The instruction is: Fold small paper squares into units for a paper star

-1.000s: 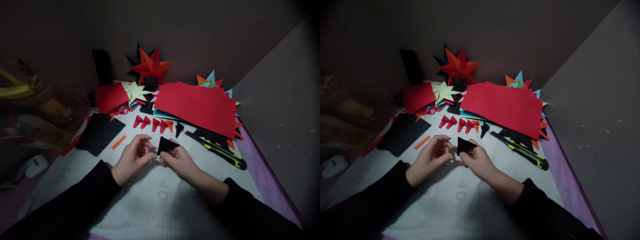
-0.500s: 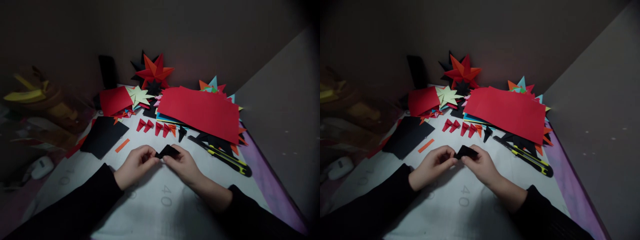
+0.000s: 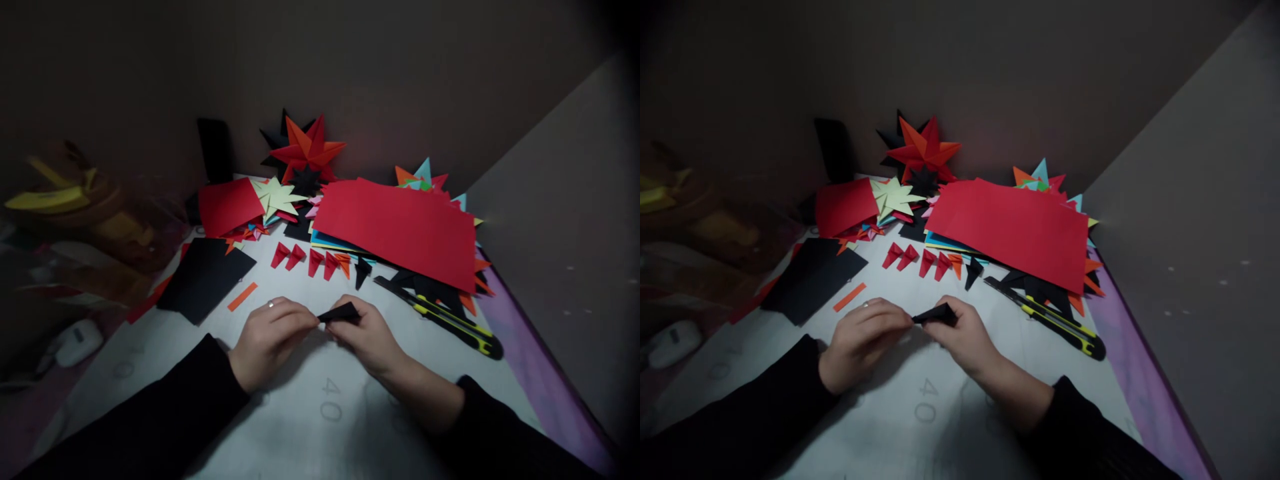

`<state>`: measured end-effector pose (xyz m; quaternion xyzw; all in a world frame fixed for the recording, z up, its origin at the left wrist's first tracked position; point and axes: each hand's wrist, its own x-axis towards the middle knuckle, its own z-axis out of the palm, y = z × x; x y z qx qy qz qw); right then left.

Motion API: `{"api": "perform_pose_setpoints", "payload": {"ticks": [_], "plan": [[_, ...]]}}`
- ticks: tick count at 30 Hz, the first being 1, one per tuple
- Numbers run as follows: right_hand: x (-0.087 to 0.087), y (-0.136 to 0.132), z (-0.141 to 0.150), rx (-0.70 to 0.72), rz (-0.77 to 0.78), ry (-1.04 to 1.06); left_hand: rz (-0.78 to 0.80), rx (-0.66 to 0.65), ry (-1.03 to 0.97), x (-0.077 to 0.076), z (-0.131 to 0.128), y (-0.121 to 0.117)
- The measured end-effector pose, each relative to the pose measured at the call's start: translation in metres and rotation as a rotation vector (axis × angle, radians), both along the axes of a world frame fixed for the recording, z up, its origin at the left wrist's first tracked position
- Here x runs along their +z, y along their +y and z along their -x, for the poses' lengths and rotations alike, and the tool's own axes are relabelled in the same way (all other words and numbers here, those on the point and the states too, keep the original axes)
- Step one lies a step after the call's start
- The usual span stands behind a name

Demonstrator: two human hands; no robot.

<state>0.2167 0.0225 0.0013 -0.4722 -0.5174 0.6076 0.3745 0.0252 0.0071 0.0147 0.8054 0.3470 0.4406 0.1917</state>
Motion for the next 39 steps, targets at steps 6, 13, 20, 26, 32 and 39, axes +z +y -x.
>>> {"api": "perform_pose_setpoints", "payload": {"ticks": [6, 13, 20, 26, 32, 39], "plan": [[0.001, -0.002, -0.001, 0.042, 0.003, 0.019, 0.043, 0.032, -0.008, 0.001, -0.001, 0.001], [0.002, -0.002, 0.0, 0.024, -0.094, 0.024, 0.285, 0.15, -0.096, -0.001, -0.005, 0.001], [-0.004, -0.003, 0.001, -0.045, -0.084, 0.115, 0.373, 0.176, -0.092, -0.001, -0.004, 0.002], [-0.005, -0.002, 0.002, -0.06, 0.01, 0.149, 0.161, 0.036, -0.037, -0.002, -0.001, 0.001], [-0.005, -0.003, 0.003, -0.055, 0.0, 0.162, 0.061, 0.068, -0.045, -0.005, -0.002, 0.002], [-0.008, -0.005, 0.002, -0.012, -0.01, 0.204, -0.023, 0.04, -0.008, -0.002, -0.002, 0.001]]}}
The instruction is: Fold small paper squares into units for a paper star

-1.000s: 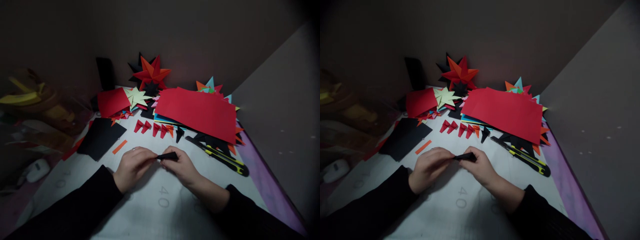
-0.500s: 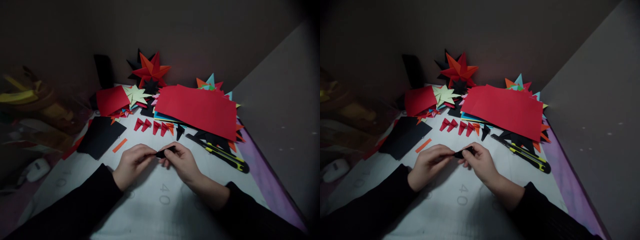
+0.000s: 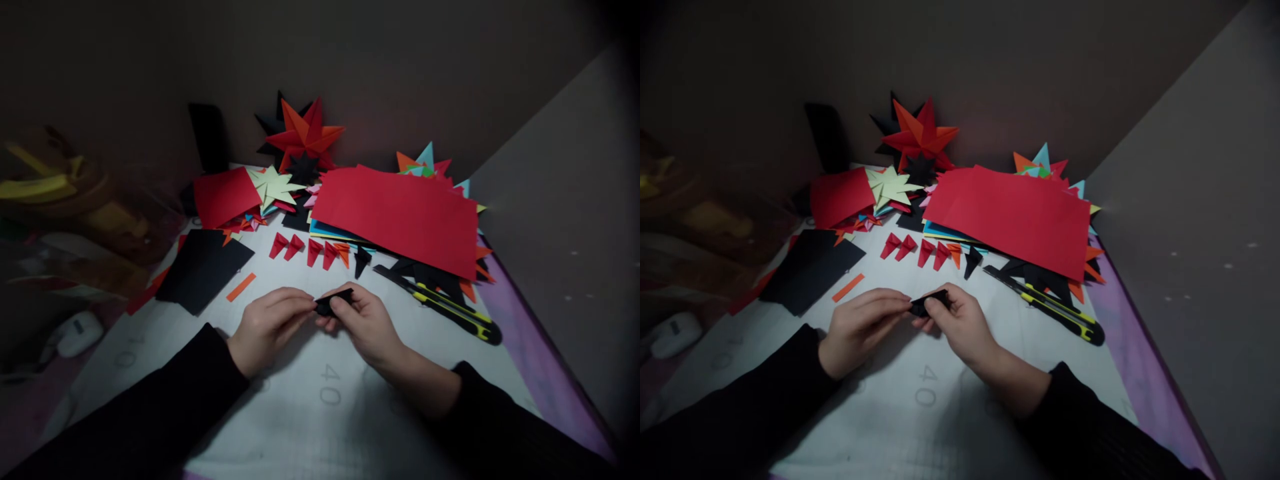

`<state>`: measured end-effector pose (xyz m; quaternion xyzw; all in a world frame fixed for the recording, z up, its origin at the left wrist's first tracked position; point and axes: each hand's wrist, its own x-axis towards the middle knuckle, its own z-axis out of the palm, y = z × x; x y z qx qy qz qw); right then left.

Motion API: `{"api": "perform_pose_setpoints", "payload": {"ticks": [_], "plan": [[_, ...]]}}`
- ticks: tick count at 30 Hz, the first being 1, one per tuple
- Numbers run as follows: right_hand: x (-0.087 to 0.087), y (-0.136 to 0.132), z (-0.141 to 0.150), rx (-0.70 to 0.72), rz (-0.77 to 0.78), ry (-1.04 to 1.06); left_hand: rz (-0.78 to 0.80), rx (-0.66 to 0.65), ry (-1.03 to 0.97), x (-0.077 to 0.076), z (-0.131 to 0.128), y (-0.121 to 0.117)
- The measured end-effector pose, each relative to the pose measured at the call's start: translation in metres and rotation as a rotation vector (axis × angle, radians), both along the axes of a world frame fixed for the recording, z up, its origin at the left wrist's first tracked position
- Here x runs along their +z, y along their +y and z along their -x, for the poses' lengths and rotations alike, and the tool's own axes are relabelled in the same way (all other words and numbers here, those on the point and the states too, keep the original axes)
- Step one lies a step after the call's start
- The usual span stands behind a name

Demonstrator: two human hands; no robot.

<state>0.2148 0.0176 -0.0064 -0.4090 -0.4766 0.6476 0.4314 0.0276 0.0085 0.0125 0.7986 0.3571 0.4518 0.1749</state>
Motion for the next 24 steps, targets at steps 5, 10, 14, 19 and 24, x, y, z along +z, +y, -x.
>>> {"api": "perform_pose_setpoints", "payload": {"ticks": [5, 10, 14, 19, 24], "plan": [[0.0007, -0.0001, 0.0001, 0.006, -0.001, 0.022, -0.068, -0.015, 0.066, -0.0013, 0.0016, -0.0012], [-0.0008, -0.0016, -0.0003, 0.018, -0.016, 0.056, -0.104, -0.016, 0.087, -0.0018, 0.0005, -0.0003], [0.0019, -0.0023, -0.0002, 0.036, -0.057, 0.05, -0.061, -0.005, 0.064, 0.0003, -0.0022, 0.0004], [0.0043, -0.0016, 0.0, 0.041, -0.088, 0.016, 0.023, 0.012, 0.037, 0.0012, -0.005, 0.0011], [0.0055, -0.0032, 0.0013, -0.083, -0.205, -0.2, 0.158, 0.024, -0.013, 0.0017, -0.0076, -0.0005]]}}
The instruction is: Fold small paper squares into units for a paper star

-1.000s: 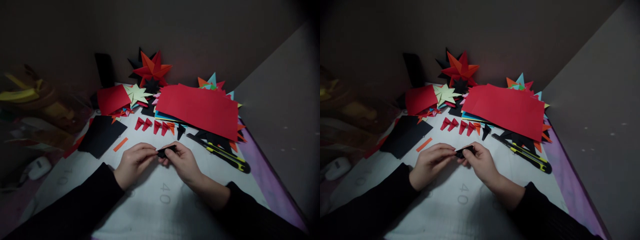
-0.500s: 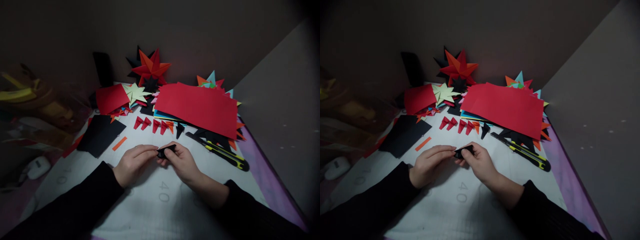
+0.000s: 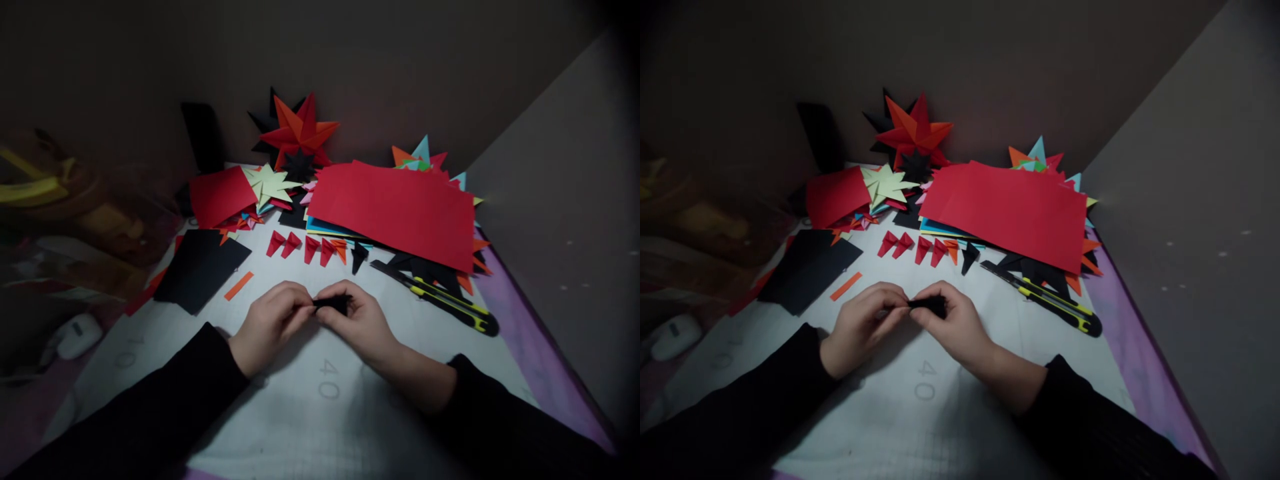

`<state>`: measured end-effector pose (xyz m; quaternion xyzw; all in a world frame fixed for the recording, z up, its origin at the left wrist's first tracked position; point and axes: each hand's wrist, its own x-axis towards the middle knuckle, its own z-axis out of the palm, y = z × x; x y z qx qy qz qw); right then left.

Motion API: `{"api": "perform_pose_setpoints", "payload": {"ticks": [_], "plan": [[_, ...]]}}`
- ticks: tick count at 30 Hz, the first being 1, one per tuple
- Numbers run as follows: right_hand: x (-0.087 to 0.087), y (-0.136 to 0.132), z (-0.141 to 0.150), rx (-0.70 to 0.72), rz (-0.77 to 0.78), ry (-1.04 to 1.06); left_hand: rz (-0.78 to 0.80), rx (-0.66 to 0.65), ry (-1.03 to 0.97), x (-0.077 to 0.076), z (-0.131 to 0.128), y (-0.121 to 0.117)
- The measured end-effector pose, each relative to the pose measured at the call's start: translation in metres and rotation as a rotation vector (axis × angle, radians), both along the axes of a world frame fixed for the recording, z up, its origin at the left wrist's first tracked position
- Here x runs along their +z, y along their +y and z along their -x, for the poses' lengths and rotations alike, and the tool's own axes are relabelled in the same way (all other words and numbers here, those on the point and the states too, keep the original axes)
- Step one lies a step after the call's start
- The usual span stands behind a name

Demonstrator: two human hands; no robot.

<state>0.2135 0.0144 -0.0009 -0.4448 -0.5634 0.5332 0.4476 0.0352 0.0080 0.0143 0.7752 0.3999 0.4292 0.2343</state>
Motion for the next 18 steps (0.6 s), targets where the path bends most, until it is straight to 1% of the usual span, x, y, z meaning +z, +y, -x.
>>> {"api": "perform_pose_setpoints", "payload": {"ticks": [3, 8, 11, 14, 18], "plan": [[0.0021, -0.0008, 0.0015, -0.046, -0.017, -0.069, 0.168, 0.029, -0.093, 0.0004, -0.0014, -0.001], [0.0046, -0.0001, 0.0027, -0.102, -0.05, -0.12, 0.515, 0.079, -0.281, -0.0006, -0.0024, 0.001], [0.005, 0.0012, 0.002, -0.127, -0.061, -0.117, 0.663, 0.103, -0.386, -0.0006, -0.002, 0.004], [0.005, 0.0022, 0.0012, -0.138, -0.039, -0.107, 0.712, 0.091, -0.465, 0.0, -0.0014, 0.006], [0.0034, 0.0021, 0.0014, -0.145, 0.005, -0.075, 0.623, 0.102, -0.417, 0.001, -0.0023, 0.0048]]}}
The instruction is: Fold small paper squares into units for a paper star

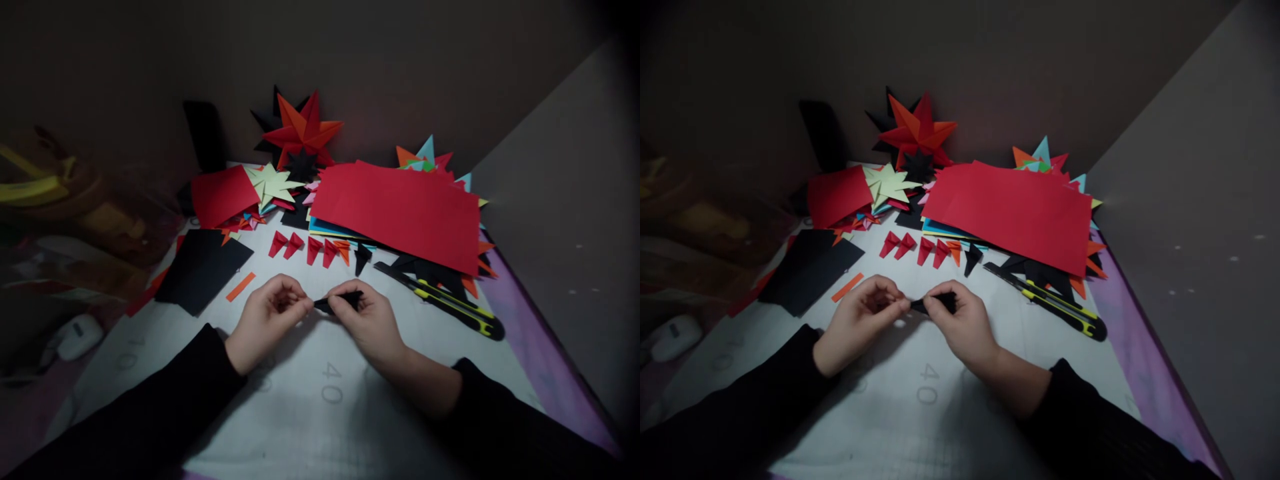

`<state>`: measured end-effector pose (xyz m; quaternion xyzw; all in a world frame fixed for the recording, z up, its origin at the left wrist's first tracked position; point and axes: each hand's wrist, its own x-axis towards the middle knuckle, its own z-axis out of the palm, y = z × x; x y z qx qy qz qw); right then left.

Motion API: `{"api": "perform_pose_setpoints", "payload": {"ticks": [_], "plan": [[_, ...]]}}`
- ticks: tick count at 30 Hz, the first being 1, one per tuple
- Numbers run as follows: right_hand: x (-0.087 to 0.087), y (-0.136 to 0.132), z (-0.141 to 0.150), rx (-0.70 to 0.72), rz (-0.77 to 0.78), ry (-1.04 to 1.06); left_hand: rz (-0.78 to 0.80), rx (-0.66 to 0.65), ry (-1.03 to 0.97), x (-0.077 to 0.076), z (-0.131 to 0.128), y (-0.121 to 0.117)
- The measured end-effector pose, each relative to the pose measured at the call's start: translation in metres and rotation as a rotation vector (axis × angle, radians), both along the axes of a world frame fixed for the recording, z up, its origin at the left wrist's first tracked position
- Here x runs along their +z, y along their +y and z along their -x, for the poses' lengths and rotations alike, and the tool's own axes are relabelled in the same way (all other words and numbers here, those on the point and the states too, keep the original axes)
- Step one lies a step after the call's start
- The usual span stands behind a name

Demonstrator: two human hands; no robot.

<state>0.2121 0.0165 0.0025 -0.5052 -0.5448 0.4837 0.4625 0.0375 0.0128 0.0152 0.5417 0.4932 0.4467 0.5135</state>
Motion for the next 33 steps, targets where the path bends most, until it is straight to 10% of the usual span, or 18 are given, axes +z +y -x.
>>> {"api": "perform_pose_setpoints", "payload": {"ticks": [33], "plan": [[0.011, -0.004, 0.008, -0.008, 0.11, 0.206, -0.186, -0.184, 0.382, 0.007, 0.004, -0.005]]}}
